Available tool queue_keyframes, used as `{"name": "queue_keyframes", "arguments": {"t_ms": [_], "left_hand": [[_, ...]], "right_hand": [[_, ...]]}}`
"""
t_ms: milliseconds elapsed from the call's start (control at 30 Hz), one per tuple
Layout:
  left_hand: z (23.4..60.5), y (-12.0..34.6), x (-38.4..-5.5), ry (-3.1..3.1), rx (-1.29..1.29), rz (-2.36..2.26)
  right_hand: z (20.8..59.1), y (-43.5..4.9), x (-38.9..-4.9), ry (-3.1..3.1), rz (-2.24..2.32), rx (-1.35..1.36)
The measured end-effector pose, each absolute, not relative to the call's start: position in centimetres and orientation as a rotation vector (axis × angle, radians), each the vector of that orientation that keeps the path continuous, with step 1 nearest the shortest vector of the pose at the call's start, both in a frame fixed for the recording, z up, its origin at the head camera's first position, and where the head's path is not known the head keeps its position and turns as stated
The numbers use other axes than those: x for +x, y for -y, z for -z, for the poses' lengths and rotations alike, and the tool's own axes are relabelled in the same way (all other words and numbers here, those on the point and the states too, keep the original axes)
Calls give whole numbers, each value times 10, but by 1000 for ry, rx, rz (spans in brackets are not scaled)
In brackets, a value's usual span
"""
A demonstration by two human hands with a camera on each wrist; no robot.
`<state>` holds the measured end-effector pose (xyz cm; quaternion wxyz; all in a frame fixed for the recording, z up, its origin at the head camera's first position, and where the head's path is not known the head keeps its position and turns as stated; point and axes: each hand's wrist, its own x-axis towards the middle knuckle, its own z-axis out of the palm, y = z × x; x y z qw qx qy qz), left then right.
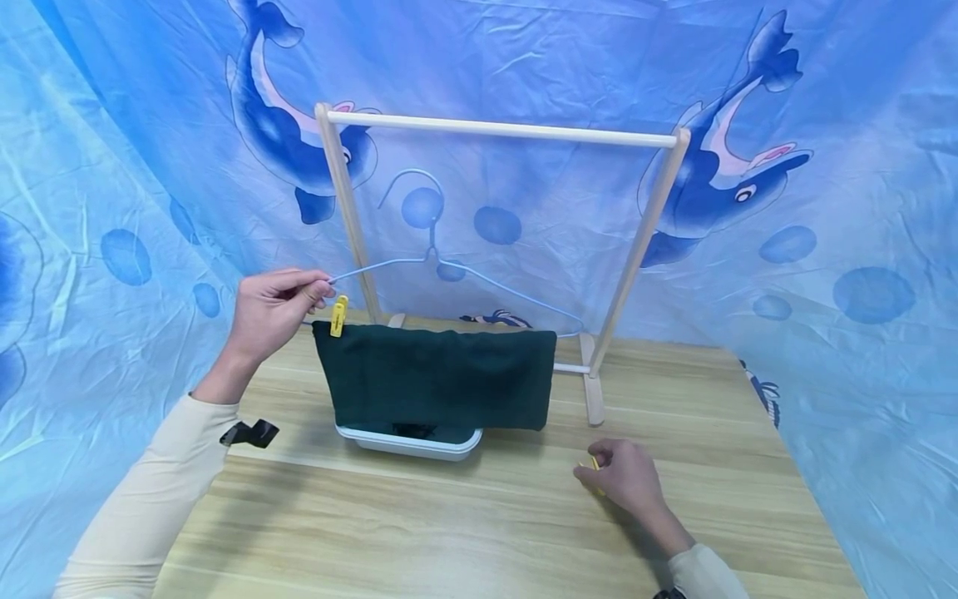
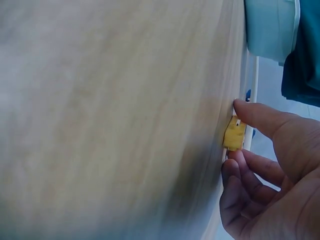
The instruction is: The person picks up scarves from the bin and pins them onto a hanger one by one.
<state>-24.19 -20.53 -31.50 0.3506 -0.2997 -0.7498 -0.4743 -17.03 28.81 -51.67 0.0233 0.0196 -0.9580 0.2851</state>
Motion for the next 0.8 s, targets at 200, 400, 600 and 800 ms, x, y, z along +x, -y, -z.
{"name": "queue_keyframes", "arguments": {"t_ms": [200, 400, 600, 800], "left_hand": [[315, 205, -242, 1948, -777, 1207], [315, 204, -242, 1946, -780, 1217], [314, 204, -242, 1948, -773, 1216], [314, 204, -241, 1951, -772, 1215]], "right_hand": [[512, -293, -168, 2998, -888, 97], [507, -300, -165, 2958, -934, 167], [499, -301, -163, 2929, -964, 162], [490, -302, -161, 2898, -940, 149]]}}
